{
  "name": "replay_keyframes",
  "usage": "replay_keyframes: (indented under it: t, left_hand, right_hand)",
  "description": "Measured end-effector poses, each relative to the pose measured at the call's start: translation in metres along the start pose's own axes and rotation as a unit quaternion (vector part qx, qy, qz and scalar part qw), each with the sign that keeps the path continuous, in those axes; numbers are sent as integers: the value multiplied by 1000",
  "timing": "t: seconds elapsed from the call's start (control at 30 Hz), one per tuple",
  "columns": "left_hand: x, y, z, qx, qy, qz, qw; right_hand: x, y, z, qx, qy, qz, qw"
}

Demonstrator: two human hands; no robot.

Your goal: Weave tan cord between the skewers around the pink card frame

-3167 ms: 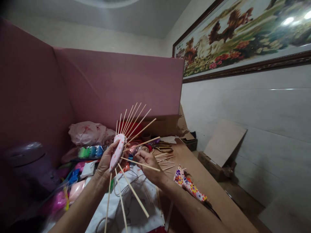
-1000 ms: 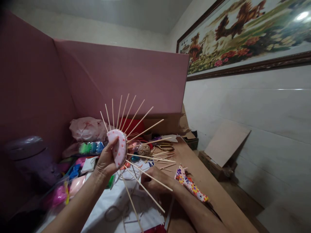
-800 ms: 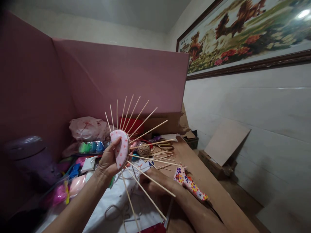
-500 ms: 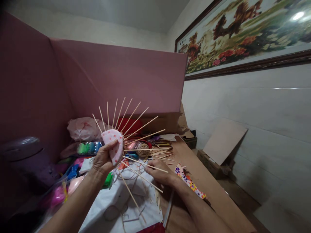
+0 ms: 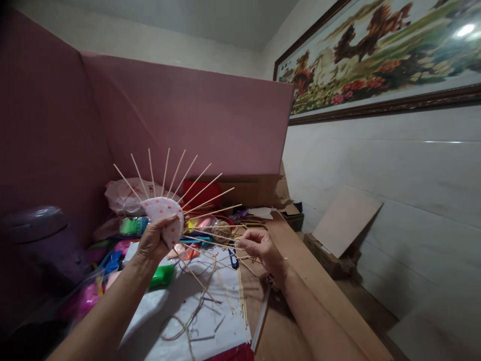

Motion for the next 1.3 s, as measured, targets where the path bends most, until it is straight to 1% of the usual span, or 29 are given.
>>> replay_keyframes:
  t: [0.07,0.2,0.27,0.37,0.47,0.53,0.6,0.7,0.77,0.9,1.0,1.1,1.2,1.27,1.3]
  left_hand:
    - [0,0,1,13,-1,9,1000]
    - [-1,-3,1,48,-27,-1,998]
    - [-1,-5,1,44,-44,-23,998]
    - [1,-6,-1,28,-63,-68,995]
    - [6,-4,-5,4,-72,-108,992]
    - [12,1,-8,-20,-62,-133,989]
    - [19,6,-12,-40,-39,-154,986]
    - [28,14,-17,-76,-6,-166,983]
    - [32,20,-21,-104,12,-165,981]
    - [37,27,-26,-133,33,-158,978]
    - [42,29,-30,-147,48,-155,976]
    - [45,32,-33,-160,64,-153,973]
    - [48,33,-34,-158,96,-156,970]
    - [47,35,-34,-151,105,-163,969]
    - [47,36,-34,-148,103,-166,969]
  right_hand:
    - [0,2,-1,-3,-5,-16,1000]
    - [1,5,-3,2,14,-65,998]
    - [-1,3,-2,13,19,-72,997]
    - [-1,-3,0,49,29,-88,995]
    - [8,-13,0,82,63,-126,987]
    - [17,-24,-2,103,99,-146,979]
    - [29,-33,-4,113,147,-161,969]
    - [42,-44,-9,140,198,-185,952]
    - [49,-43,-12,130,231,-213,940]
    - [62,-32,-17,87,295,-278,910]
    - [70,-24,-23,66,326,-282,900]
    - [78,-22,-27,56,346,-274,895]
    - [78,-24,-27,49,336,-282,897]
    - [75,-23,-24,32,306,-269,913]
    - [73,-22,-23,22,283,-238,929]
Point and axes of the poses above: each hand's wrist, its own z-axis towards the middle knuckle, its own x-axis out of the palm, y = z × x, the point moved 4 cm from there along z, towards the middle knuckle, and after that the axes turned 1 degree about x, right-handed, at the moved point
